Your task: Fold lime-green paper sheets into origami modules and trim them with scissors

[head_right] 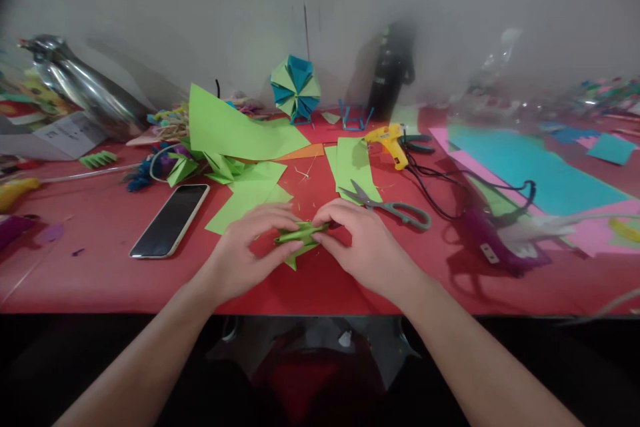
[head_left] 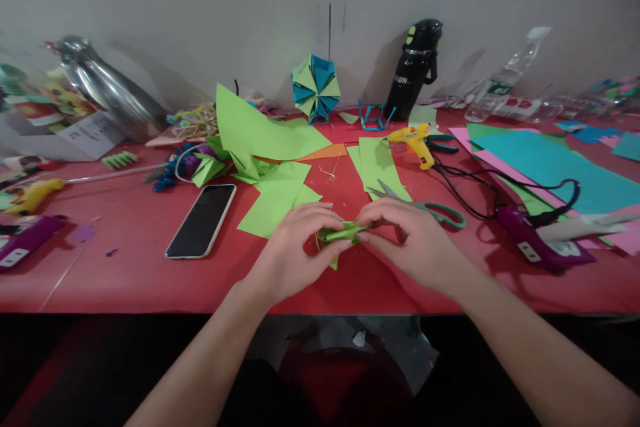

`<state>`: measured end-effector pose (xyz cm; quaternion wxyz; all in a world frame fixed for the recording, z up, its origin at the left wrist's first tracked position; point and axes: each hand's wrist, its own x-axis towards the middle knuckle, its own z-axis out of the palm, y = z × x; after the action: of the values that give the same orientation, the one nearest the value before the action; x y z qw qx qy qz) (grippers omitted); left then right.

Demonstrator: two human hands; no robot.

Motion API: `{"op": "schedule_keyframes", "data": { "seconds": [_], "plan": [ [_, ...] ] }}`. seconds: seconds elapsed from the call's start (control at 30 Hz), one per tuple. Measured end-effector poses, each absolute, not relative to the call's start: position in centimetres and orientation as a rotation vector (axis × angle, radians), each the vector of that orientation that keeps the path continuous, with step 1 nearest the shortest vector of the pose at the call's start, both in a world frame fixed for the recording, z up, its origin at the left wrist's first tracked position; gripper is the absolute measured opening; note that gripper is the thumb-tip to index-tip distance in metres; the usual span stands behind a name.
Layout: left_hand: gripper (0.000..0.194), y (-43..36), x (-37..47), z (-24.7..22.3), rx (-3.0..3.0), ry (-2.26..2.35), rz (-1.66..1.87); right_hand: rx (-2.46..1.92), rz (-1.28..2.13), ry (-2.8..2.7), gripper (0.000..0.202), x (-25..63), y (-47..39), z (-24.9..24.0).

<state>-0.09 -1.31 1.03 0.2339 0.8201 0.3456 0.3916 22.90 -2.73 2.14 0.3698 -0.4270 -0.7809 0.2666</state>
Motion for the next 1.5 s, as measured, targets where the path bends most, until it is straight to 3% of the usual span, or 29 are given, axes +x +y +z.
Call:
{"op": "schedule_keyframes", "data": {
  "seconds": [0.23,0.4,0.87,1.5],
  "plan": [
    [0.003,-1.3,0.1,1.2,2.236,0.936,1.249,-1.205,0.757,-1.899,0.015,23.2,-3.0,2.5],
    [0.008,-1.7,0.0,2.0,2.193,0.897,1.328,-1.198,0.729,-1.858,0.005,23.0,-3.2,2.9],
    [0.022,-2.4,0.8,2.2,2.031,0.785,1.266,-1.083,0.616,-1.836,0.009,21.9,-4.0,3.2],
    [0.007,-2.9,1.5,2.7,1.928,0.899,1.386,-1.009,0.53,-1.812,0.007,20.6,-4.9,2.8]
  ]
}}
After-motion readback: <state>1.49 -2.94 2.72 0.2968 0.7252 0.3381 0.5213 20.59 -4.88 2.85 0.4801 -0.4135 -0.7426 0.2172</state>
